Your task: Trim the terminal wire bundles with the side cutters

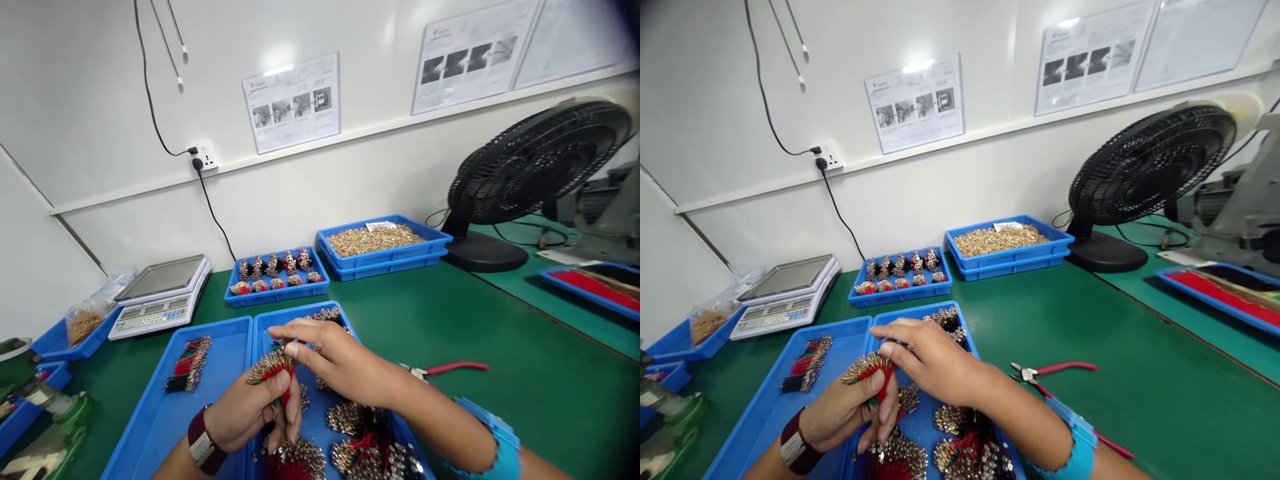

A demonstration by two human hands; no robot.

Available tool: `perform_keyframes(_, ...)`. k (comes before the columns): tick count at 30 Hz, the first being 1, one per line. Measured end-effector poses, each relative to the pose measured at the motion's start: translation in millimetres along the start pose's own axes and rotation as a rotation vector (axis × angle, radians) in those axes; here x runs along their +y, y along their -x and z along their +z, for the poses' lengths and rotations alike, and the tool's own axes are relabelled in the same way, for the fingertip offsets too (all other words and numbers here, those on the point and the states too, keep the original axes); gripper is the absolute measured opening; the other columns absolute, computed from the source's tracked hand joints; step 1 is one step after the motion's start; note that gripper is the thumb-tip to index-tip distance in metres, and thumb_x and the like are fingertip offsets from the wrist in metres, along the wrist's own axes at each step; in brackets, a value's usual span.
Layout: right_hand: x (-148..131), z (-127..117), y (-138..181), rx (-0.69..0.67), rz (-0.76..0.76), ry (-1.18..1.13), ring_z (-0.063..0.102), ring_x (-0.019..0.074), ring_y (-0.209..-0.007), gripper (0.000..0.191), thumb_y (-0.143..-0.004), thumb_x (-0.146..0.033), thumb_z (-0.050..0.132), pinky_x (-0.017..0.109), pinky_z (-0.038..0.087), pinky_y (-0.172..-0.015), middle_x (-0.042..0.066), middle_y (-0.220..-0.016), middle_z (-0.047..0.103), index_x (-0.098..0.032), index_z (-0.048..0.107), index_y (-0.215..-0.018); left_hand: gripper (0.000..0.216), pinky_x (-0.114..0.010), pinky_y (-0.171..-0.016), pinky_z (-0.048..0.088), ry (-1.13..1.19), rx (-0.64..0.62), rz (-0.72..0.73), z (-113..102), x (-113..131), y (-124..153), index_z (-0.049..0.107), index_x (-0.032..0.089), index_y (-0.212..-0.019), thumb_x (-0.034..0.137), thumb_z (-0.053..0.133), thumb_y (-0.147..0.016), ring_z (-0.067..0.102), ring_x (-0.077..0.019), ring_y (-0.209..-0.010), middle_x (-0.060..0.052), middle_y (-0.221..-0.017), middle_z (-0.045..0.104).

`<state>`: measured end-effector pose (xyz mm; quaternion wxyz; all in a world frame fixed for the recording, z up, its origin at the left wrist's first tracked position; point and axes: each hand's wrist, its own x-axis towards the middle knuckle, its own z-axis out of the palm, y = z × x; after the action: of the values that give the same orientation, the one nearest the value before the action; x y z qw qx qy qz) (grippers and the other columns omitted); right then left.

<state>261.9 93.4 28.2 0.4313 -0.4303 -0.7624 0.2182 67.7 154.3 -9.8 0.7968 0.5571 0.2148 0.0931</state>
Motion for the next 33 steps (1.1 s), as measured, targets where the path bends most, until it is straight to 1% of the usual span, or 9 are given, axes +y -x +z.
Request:
perform_keyframes(6,5.3,13.6,-1.1,0.083,0.027,0.081,0.066,0.0191,-0.094,0.014,-0.094,-0.021,0.069,0.034,0.053,-0.085,0.004,-0.096,0.075,-0.023,0.078,-0.106,0.056,-0.014,-0.033,0.03,-0.053,0.103,0.056,0.5,-3.6,-2.3,0.06,0.012,-0.064,0.063,0.079,-0.078,0.044,-0.0044,-0.037,-0.002,-0.053,0.06)
perform_keyframes(9,5.6,9.1,-1.1,0.013,-0.005,0.044,0.068,0.021,-0.102,0.025,-0.099,-0.025,0.062,0.039,0.053,-0.093,0.005,-0.108,0.076,-0.025,0.074,-0.121,0.056,-0.015,-0.036,0.038,-0.12,0.161,0.106,2.3,-2.6,-3.6,0.066,0.01,-0.068,0.062,0.073,-0.085,0.058,-0.01,-0.045,-0.005,-0.059,0.064)
perform_keyframes(12,4.7,2.6,0.9,0.079,0.02,-0.045,0.065,0.0221,-0.118,0.045,-0.106,-0.032,0.046,0.043,0.052,-0.102,0.007,-0.137,0.066,-0.026,0.052,-0.15,0.051,-0.016,-0.041,0.045,-0.094,0.209,0.158,2.7,2.1,-2.2,0.072,0.009,-0.09,0.06,0.073,-0.087,0.067,-0.0148,-0.059,-0.008,-0.074,0.07)
perform_keyframes(14,4.2,2.1,2.6,0.2,0.035,-0.051,0.062,0.0224,-0.125,0.053,-0.107,-0.033,0.039,0.046,0.053,-0.104,0.008,-0.147,0.058,-0.027,0.035,-0.16,0.051,-0.016,-0.039,0.041,-0.028,0.223,0.16,1.4,5.2,0.1,0.072,0.012,-0.105,0.058,0.078,-0.083,0.065,-0.0139,-0.058,-0.006,-0.077,0.07)
perform_keyframes(16,3.7,4.0,3.8,0.203,-0.005,0.003,0.059,0.0238,-0.131,0.055,-0.107,-0.031,0.039,0.048,0.051,-0.108,0.008,-0.15,0.055,-0.028,0.031,-0.161,0.05,-0.015,-0.036,0.033,0.014,0.211,0.151,-0.9,6.7,2.4,0.073,0.012,-0.099,0.057,0.083,-0.078,0.058,-0.0104,-0.051,-0.004,-0.071,0.067)
perform_keyframes(21,2.5,1.4,3.2,-0.081,-0.114,0.064,0.057,0.0245,-0.134,0.046,-0.105,-0.027,0.042,0.046,0.048,-0.113,0.01,-0.14,0.064,-0.023,0.051,-0.15,0.055,-0.017,-0.038,0.021,0.001,0.115,0.058,-6.1,3.1,4.7,0.07,0.009,-0.067,0.062,0.082,-0.076,0.038,-0.0038,-0.04,0.001,-0.05,0.054)
perform_keyframes(25,1.0,-9.0,2.2,-0.019,-0.052,0.034,0.069,0.0206,-0.106,0.041,-0.107,-0.03,0.04,0.044,0.054,-0.098,0.007,-0.106,0.076,-0.021,0.059,-0.142,0.045,-0.017,-0.036,0.022,0.063,0.086,0.081,-7.6,-0.6,4.3,0.077,0.012,-0.088,0.055,0.083,-0.077,0.046,-0.0059,-0.042,-0.002,-0.061,0.064)
perform_keyframes(29,-2.2,-4.9,2.3,-0.078,-0.023,-0.039,0.067,0.02,-0.109,0.034,-0.101,-0.03,0.054,0.039,0.052,-0.097,0.006,-0.119,0.073,-0.023,0.066,-0.132,0.055,-0.017,-0.034,0.025,0.046,-0.002,0.049,-10.1,-3.8,3.9,0.078,0.008,-0.072,0.062,0.079,-0.078,0.045,-0.0063,-0.038,-0.003,-0.051,0.059)
perform_keyframes(33,-0.6,7.5,1.7,0.046,0.065,-0.072,0.069,0.0184,-0.095,0.016,-0.095,-0.03,0.065,0.035,0.053,-0.086,0.002,-0.103,0.075,-0.024,0.074,-0.107,0.06,-0.016,-0.033,0.033,0.031,-0.019,0.051,-9.4,-6.5,1.9,0.08,0.008,-0.077,0.067,0.08,-0.074,0.05,-0.008,-0.038,-0.005,-0.053,0.064)
